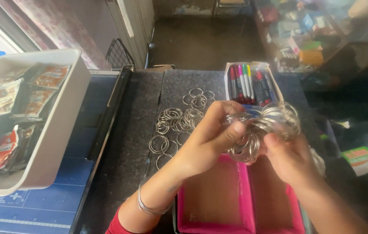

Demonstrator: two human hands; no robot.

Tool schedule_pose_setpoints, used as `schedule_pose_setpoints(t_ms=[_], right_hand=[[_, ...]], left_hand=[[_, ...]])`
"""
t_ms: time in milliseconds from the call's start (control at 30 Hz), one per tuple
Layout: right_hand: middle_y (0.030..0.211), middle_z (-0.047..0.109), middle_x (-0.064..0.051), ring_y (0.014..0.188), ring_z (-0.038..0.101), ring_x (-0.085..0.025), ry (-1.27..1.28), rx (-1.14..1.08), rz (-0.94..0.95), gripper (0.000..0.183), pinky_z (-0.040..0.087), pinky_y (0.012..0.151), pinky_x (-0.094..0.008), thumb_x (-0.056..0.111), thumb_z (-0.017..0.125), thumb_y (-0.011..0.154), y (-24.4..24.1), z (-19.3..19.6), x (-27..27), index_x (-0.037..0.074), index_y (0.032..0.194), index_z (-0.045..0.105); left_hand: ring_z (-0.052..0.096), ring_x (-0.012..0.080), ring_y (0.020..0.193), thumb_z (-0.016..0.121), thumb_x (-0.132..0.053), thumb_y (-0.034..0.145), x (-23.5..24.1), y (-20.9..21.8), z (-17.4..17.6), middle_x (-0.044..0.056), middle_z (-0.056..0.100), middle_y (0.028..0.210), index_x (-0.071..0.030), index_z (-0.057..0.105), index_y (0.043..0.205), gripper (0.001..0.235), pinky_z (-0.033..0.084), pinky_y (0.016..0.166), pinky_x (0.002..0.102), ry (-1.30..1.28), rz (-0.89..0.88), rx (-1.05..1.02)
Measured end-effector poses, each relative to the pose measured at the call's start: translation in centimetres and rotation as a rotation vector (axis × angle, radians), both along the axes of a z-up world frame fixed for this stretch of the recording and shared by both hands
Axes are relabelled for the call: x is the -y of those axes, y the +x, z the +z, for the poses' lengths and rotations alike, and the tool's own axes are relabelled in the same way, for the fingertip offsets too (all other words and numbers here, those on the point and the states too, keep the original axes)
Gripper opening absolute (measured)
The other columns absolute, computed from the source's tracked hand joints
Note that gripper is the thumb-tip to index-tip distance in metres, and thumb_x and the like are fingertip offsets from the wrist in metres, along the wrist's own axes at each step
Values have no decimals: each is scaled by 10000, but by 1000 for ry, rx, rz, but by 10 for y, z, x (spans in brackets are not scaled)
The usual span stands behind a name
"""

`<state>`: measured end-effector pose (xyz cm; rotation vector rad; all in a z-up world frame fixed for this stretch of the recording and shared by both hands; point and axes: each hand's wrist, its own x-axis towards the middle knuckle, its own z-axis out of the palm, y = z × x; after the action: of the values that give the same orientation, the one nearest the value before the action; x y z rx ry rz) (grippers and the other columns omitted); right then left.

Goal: Organizing metal binder rings by sorting them into a divided box and then cleaning the workspace with a cloth.

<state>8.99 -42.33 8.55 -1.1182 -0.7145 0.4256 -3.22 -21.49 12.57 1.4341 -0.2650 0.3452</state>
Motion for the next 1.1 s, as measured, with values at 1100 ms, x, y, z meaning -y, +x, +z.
schedule_pose_setpoints(t_ms=[1100], right_hand=[[1500,782,-321,1237,860,-425,27,219,-44,653,815,916,-509,120,823,989,21,23,32,43,1603,613]], left_hand=[[807,212,1021,753,66,1107,-24,-11,16,89,754,1154,-101,616,1228,247,673,924,337,40,-18,66]])
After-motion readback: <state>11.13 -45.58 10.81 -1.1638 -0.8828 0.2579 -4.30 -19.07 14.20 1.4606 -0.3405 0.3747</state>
